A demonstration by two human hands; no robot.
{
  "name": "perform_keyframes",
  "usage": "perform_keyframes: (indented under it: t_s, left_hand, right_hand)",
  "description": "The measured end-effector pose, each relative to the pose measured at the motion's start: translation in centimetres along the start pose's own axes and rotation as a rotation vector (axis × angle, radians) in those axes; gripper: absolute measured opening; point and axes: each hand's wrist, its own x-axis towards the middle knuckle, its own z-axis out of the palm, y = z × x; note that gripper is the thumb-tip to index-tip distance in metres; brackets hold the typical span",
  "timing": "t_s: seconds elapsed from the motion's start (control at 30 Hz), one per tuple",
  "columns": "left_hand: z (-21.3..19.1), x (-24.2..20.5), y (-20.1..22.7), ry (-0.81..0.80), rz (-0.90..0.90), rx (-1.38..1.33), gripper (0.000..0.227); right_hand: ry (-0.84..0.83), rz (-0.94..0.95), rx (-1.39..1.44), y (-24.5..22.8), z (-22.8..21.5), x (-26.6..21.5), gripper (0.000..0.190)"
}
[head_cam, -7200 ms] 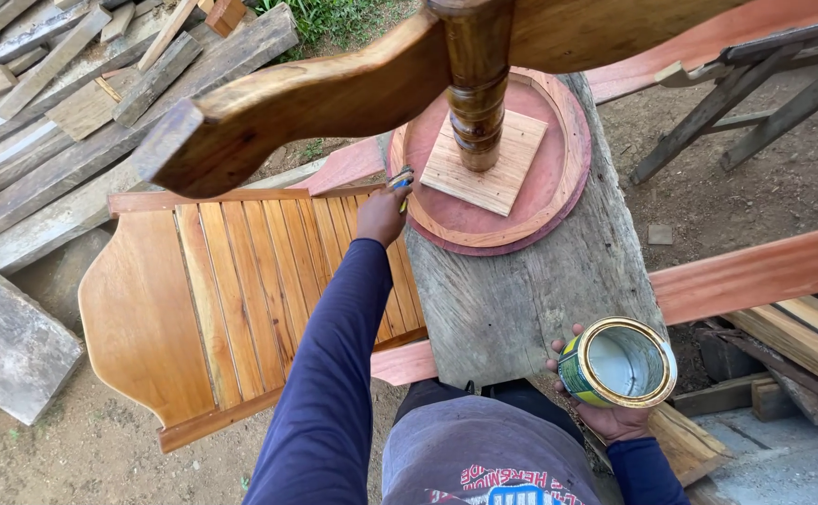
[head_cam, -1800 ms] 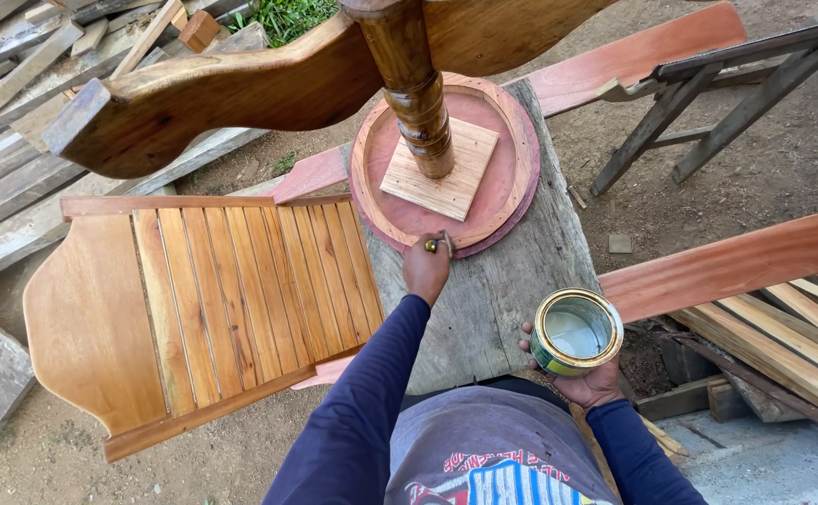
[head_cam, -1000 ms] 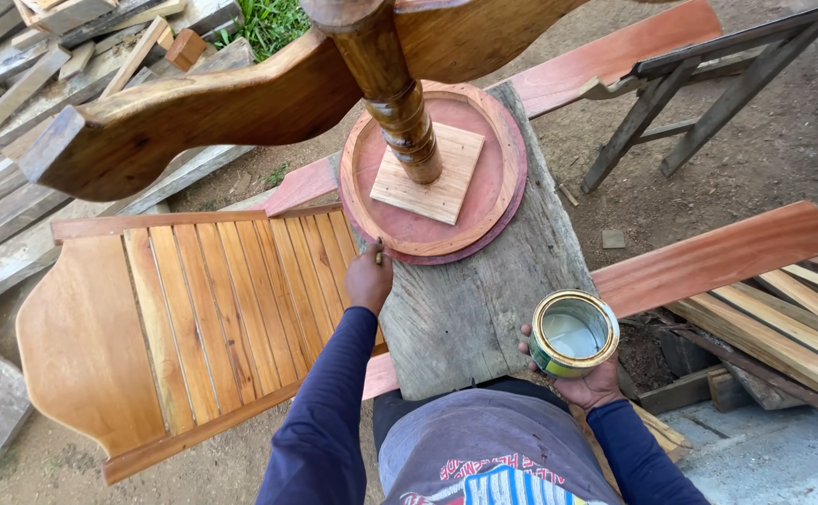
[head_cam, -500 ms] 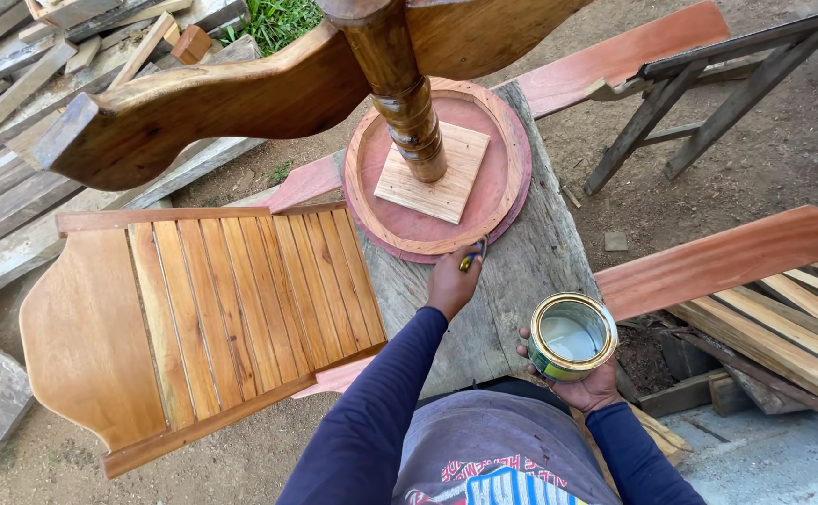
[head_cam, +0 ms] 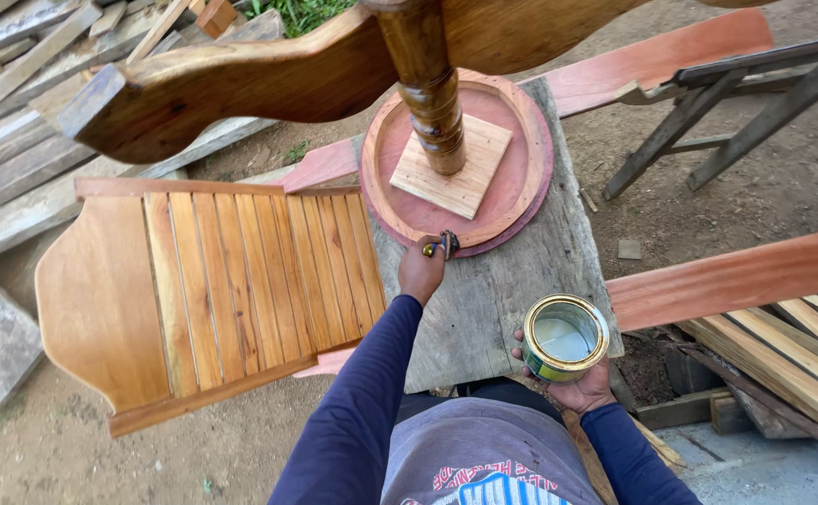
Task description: Varnishing or staining the base and seat of a wooden chair.
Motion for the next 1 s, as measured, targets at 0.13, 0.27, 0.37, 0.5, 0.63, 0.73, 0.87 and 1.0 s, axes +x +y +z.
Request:
perform_keyframes:
  t_s: [0.13, 0.27, 0.37, 0.5, 0.63, 0.73, 0.87, 1.0]
  left_hand:
    - [-2.2, 0.2, -1.6, 0.051, -0.001, 0.044, 0.024]
    - [-4.0, 0.3, -3.3, 0.07, 0.007, 0.143, 0.025]
    - [-5.2, -0.3, -4.9, 0.226, 0.13, 0.181, 0.027]
    - [-6.6, -2.8, -6.8, 0.244, 0.094, -0.003, 0.023]
    - [-6.0, -5.3, -11.3, 0.215, -0.064, -0.511, 0.023]
    - [-7.4, -8.4, -12.6, 0.096, -0.168, -0.789, 0.023]
    - [-14.6, -12.0, -8.7, 0.03, -0.195, -0.894, 0.02]
    - [-22.1, -13.6, -4.5, 0.153, 0.105, -0.954, 0.019]
  right_hand:
    - [-0.037, 0.034, -0.031, -0.6, 0.8, 0.9, 0.085]
    - [-0.079, 0.038, -0.052, -0.8, 1.2, 1.1, 0.084]
    - [-0.088, 0.026, -0.052, -0.7, 1.5, 1.3, 0.083]
    - [-0.063, 0.017, -0.07, 0.2, 1.8, 0.9, 0.087]
    - [-0.096, -0.002, -0.087, 1.7, 2.1, 0.5, 0.091]
    - [-0.066, 0.025, -0.06, 3.0, 3.1, -0.3, 0.096]
    - [-0.087, 0.019, -0.051, 4.6, 3.1, -1.5, 0.1]
    - [-0.055, -0.004, -0.095, 5.9, 2.6, -2.1, 0.099]
